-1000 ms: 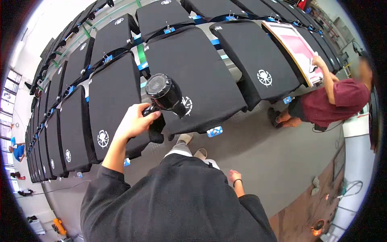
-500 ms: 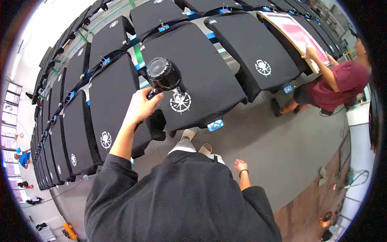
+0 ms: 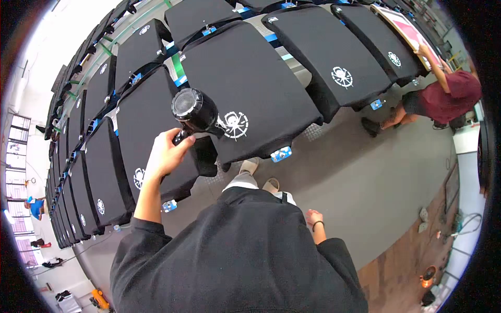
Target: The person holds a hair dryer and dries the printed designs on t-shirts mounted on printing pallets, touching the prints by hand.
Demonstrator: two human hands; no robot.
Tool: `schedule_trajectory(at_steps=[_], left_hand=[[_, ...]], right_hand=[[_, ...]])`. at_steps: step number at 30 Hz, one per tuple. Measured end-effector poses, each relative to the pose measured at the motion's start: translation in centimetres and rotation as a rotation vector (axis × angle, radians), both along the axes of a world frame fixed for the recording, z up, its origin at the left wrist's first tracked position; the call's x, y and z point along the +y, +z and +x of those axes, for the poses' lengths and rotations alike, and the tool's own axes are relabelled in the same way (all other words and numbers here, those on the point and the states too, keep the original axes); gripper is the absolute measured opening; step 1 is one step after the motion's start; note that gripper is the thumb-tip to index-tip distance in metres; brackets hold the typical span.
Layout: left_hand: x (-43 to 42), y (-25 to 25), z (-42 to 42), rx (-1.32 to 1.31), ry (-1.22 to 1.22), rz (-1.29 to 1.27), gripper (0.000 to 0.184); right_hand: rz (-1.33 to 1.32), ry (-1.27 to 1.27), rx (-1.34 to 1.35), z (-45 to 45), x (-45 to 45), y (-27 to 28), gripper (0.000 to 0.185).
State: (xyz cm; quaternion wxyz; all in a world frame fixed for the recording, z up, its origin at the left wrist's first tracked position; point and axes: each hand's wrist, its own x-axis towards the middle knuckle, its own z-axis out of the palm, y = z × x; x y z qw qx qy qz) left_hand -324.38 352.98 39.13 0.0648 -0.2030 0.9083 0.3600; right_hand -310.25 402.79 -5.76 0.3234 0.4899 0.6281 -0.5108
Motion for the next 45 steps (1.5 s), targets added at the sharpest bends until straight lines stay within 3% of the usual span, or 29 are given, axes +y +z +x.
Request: schedule_trajectory(at_steps=[3,5,11,20,37,45], left_hand=[[-1.4,-1.6,-1.2,0.098,0.000,-0.048,0.031],[-1.5,-2.0,-2.5,0.099,0.013,-0.037,0.030],[0.4,-2.0,-5.2,0.100,-0.043,-0.023,0.030],[2.0,-1.0,-2.7,-0.041,-0.109,0.158,0.035],[-2.4,-3.4,-5.3,0.088,-0.068,-0.066,0.037],[-4.6,-2.0,-2.3,0.037,-0.114,0.041,0.030]], right_hand=[[0.014,0.035,-0.025,-0.9,0.0,0.0,0.020],[-0.015,0.162,0.013,-1.7,0.4,-0.1,0.029],[0.005,0.059,0.111,-2.9,0.1,0.2,0.028],[0.007,0.052,0.021,0.3,0.2,-0.4,0.024],[0.026,0.110,0.020,-2.4,-0.8,1.0,0.037],[0.046,0.132,-0.047,-3.2,-3.9,2.0,0.035]])
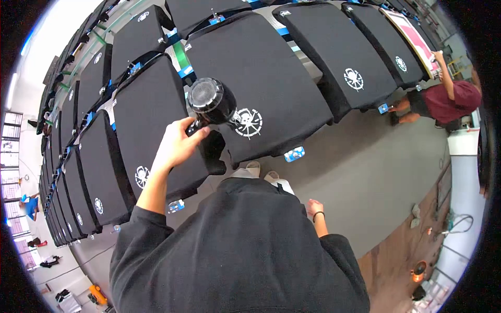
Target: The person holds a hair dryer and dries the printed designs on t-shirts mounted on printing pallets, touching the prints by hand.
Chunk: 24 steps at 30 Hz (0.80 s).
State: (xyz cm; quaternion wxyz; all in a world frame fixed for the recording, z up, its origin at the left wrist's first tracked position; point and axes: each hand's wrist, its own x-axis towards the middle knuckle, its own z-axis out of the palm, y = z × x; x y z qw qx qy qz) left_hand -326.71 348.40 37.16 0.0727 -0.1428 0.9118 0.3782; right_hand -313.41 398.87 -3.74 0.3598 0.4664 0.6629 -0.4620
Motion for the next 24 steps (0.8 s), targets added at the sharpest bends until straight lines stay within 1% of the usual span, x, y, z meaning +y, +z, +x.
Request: schedule_trajectory(at_steps=[2,3,4,6,7,8,10,12,14,15,16,18,20,21,22,23,24], left_hand=[[-0.1,0.0,0.7,-0.039,-0.044,-0.049,0.029],[0.2,0.2,0.9,-0.015,-0.058,-0.011,0.030],[0.6,0.8,0.9,-0.105,-0.023,0.028,0.043],[1.0,0.7,0.6,-0.133,-0.064,0.069,0.044],[1.4,1.3,0.2,-0.106,-0.109,0.043,0.046],[1.4,1.0,-0.1,-0.102,-0.111,0.046,0.046],[1.5,0.3,-0.9,-0.032,-0.158,0.064,0.036],[1.7,0.6,-2.2,-0.081,-0.161,0.058,0.039],[1.9,0.2,-3.1,0.025,-0.138,0.010,0.046],[1.5,-0.3,-3.6,0.052,-0.160,0.002,0.046],[1.2,-0.4,-4.0,0.025,-0.148,-0.004,0.047],[1.7,0.3,-4.3,0.008,-0.098,-0.030,0.047],[1.7,-0.3,-4.4,0.056,-0.091,-0.042,0.047],[1.8,-0.4,-4.4,0.104,-0.086,-0.052,0.047],[2.0,-0.3,-4.4,0.101,-0.079,-0.052,0.047],[2.2,-0.1,-4.3,0.032,-0.077,-0.004,0.046],[2.5,0.2,-4.2,-0.036,-0.075,0.046,0.045]], right_hand=[[0.002,0.003,0.033,-0.7,-0.8,0.6,0.034],[0.008,0.006,0.030,-1.2,-1.0,0.7,0.034],[0.003,0.014,0.044,-1.8,-1.4,0.8,0.034],[0.002,0.020,0.061,-2.9,-2.0,1.3,0.034],[-0.008,0.002,0.088,-3.4,-2.3,1.6,0.034],[-0.018,-0.016,0.117,-3.8,-2.4,1.6,0.034],[-0.007,-0.021,0.135,-4.4,-2.7,1.6,0.033],[0.003,-0.035,0.147,-4.5,-3.3,1.8,0.032],[-0.023,-0.069,0.188,-4.0,-3.1,1.8,0.030],[-0.015,-0.073,0.182,-3.5,-2.8,1.9,0.030],[-0.027,-0.064,0.161,-3.3,-2.7,1.9,0.030],[-0.043,-0.051,0.146,-3.4,-2.1,0.4,0.030],[-0.029,-0.097,0.226,-2.6,-0.6,-2.1,0.020],[-0.029,-0.091,0.222,-3.3,-0.9,-0.5,0.020],[0.017,-0.055,0.148,-4.2,-0.9,1.2,0.020],[0.064,-0.017,0.076,-4.8,-0.2,1.4,0.021],[0.063,-0.008,0.075,-5.7,0.2,1.4,0.021]])
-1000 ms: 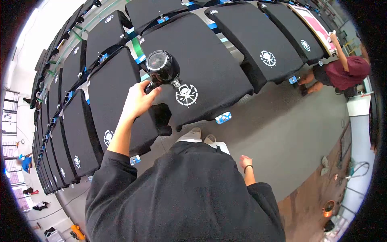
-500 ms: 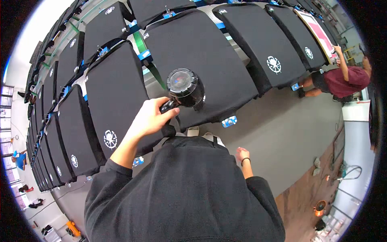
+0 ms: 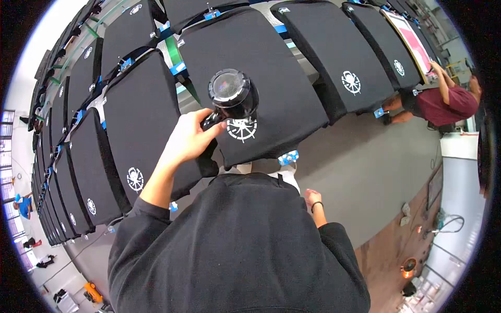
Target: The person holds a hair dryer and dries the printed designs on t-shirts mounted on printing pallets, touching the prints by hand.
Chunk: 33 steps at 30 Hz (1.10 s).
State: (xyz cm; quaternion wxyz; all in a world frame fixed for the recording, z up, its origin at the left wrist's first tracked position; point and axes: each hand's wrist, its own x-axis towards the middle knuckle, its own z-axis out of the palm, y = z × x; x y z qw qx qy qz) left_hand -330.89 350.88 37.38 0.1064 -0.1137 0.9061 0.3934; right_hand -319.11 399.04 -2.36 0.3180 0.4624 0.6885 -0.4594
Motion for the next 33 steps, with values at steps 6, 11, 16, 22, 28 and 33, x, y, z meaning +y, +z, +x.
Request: schedule_trajectory(at_steps=[6,11,16,22,28,33], left_hand=[[4.1,2.2,1.0,-0.081,0.120,0.048,0.034],[9.9,1.5,-2.6,0.025,0.214,0.012,0.034],[18.2,1.8,-9.3,0.026,0.121,0.056,0.032],[25.9,0.2,-17.6,0.059,0.001,0.066,0.028],[29.3,-1.5,-24.8,0.037,-0.006,-0.008,0.039],[30.0,-1.9,-29.2,0.049,-0.037,-0.078,0.044]], right_hand=[[-0.064,0.125,0.031,-6.4,4.7,-1.6,0.028],[-0.105,0.163,0.092,-11.9,9.9,0.4,0.024],[-0.120,0.085,0.126,-14.3,17.5,1.2,0.024],[-0.054,0.004,0.113,-11.7,24.8,0.2,0.024],[-0.031,-0.082,0.051,-7.0,28.5,-3.9,0.024],[-0.036,-0.192,0.086,-9.2,29.1,-2.1,0.022]])
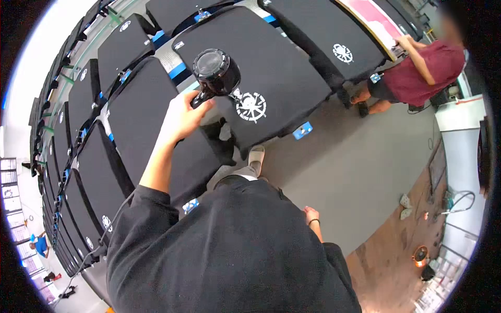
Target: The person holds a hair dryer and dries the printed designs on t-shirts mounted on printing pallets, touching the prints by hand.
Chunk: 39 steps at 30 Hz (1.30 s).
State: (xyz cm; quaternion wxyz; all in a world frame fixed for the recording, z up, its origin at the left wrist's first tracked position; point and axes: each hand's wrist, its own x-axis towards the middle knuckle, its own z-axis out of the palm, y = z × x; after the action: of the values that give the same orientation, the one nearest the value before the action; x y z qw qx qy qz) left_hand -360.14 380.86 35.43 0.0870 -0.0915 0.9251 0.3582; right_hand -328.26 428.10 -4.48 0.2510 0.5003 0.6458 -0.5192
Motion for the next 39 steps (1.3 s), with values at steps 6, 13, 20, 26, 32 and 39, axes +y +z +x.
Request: schedule_trajectory(at_steps=[6,13,20,26,32,39], left_hand=[[1.0,0.1,-4.3,0.039,-0.067,-0.026,0.047],[4.5,1.3,-5.8,-0.030,-0.152,-0.003,0.035],[7.7,2.0,-3.2,-0.091,-0.068,0.029,0.038],[11.5,3.5,1.3,-0.138,0.197,0.033,0.039],[12.4,2.8,5.2,-0.105,0.501,0.092,0.035],[11.4,1.1,4.2,0.027,0.614,0.038,0.037]], right_hand=[[0.038,0.029,-0.016,-8.9,0.7,1.9,0.027],[-0.064,0.038,0.095,-18.6,1.3,3.7,0.018],[-0.128,0.202,0.009,-22.5,4.6,2.3,0.017],[-0.079,0.382,-0.064,-25.6,10.9,0.4,0.018],[-0.044,0.569,-0.072,-29.9,16.0,-0.8,0.021],[-0.076,0.583,-0.046,-32.7,15.2,0.4,0.022]])
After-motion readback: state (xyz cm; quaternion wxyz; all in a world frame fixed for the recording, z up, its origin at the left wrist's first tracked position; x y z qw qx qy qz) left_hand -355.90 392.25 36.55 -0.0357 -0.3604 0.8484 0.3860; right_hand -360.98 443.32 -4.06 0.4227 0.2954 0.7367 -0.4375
